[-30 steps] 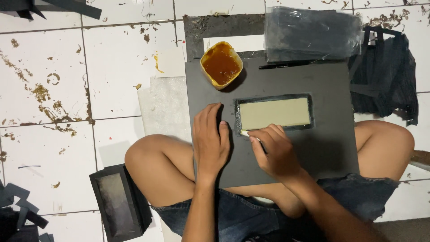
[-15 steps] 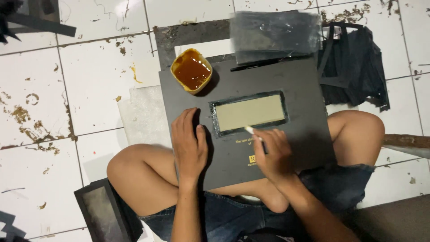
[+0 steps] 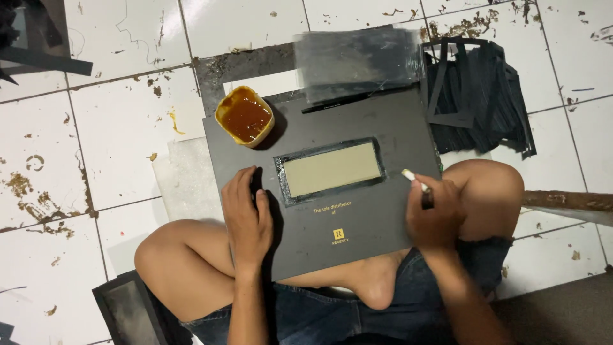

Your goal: The person sits on the floor with a screen-printing frame board on their lap, positions a rectangular stencil sheet inside the frame, presses it flat, then dips a small stick into a cup of glue and spreads glue along the stencil edges, finally peeling a piece of plastic film by hand.

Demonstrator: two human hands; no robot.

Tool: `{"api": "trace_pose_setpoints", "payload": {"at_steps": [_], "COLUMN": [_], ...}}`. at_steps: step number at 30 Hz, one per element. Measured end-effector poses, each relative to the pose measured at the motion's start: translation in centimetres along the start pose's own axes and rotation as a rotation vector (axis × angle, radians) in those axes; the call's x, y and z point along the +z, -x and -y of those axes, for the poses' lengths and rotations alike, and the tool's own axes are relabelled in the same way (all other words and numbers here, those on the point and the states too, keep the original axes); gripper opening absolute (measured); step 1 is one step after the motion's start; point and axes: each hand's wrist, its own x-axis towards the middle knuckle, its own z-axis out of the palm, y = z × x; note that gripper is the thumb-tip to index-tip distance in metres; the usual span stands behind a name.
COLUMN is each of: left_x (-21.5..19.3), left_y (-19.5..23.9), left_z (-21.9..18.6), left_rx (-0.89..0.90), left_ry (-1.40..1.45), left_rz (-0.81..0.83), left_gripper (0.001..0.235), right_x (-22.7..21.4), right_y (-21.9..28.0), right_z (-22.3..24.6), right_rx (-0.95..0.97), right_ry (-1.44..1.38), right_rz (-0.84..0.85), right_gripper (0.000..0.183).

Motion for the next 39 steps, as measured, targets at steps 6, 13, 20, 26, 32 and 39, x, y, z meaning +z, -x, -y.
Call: {"api": "trace_pose_setpoints", "payload": {"at_steps": [6, 13, 20, 26, 32, 39], "left_x": [0.2, 0.1, 0.2, 0.1, 0.3, 0.3], "left_y": [0.0, -0.1, -0.1, -0.2, -0.1, -0.1], "left_z": [0.2, 0.4, 0.7, 0.5, 0.7, 0.6], "left_rx": [-0.019, -0.051, -0.071, -0.055, -0.043, -0.056], "left_ry": [-0.013, -0.003, 0.008, 0.020, 0.006, 0.010], "left_rz": [-0.005, -0.001, 0.002, -0.027, -0.036, -0.028], "left_gripper": [0.036, 0.038, 0.038, 0.039, 0.039, 0.039], "right_x": [1.0, 3.7, 10.5, 14.3, 12.8, 12.8], "right_y": [-0.1, -5.4, -7.9, -6.5, -7.3, -8.0], "right_z": [1.4, 12.3, 15.4, 12.7, 13.5, 13.1], "right_rx": [0.532, 0.445, -0.014, -0.274, -0.272, -0.233], "right_ry": [-0.476, -0.674, -0.506, -0.380, -0.398, -0.403], "right_rz": [-0.031, 0.240, 0.205, 0.103, 0.133, 0.171], "right_gripper": [0.017, 0.025, 0.024, 0.024, 0.024, 0.025]}}
